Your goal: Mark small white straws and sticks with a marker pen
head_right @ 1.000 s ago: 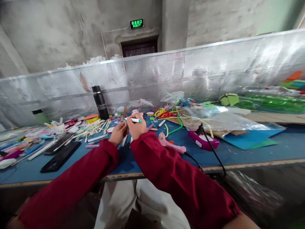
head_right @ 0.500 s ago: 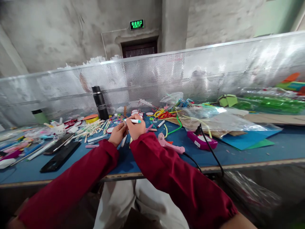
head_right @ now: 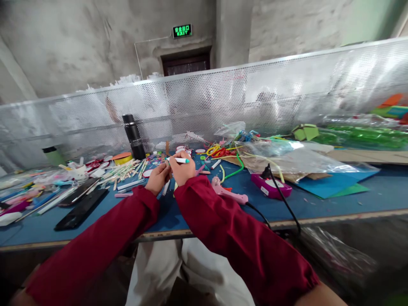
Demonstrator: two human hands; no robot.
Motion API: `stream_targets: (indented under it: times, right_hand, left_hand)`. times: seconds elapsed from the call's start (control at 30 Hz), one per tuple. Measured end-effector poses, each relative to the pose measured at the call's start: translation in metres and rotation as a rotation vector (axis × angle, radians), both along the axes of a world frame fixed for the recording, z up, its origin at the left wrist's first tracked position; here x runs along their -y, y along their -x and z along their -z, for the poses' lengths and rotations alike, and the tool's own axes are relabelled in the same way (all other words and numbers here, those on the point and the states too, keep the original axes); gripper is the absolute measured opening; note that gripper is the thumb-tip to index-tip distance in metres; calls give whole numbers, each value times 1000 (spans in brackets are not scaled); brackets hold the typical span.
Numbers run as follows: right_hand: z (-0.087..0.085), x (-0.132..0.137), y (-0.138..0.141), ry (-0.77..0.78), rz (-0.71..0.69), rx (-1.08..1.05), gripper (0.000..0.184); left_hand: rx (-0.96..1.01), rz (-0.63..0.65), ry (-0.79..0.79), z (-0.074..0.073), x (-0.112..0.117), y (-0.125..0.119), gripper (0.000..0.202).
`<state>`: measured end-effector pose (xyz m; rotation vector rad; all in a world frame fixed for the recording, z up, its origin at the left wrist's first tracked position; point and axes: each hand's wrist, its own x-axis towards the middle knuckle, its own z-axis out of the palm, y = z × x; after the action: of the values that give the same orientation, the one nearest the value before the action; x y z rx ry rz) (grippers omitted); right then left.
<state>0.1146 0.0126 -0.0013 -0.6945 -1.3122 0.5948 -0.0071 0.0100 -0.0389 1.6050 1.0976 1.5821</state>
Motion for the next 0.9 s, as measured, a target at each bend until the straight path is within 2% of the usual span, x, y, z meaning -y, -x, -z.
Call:
stream_targets:
  times: [0.23,0.47,0.9]
  right_hand:
    - [2,-3,0,-17,-24,16,13]
    - [-3,2,-1,4,-13,3,15]
    - [2,-4,1,-4,-33,0,15]
  left_hand:
    - [4,31,9,2,-2,1,36]
    - [-3,16,28,-2,2,0,37]
    - [-12,-3,35,-4,3,0,35]
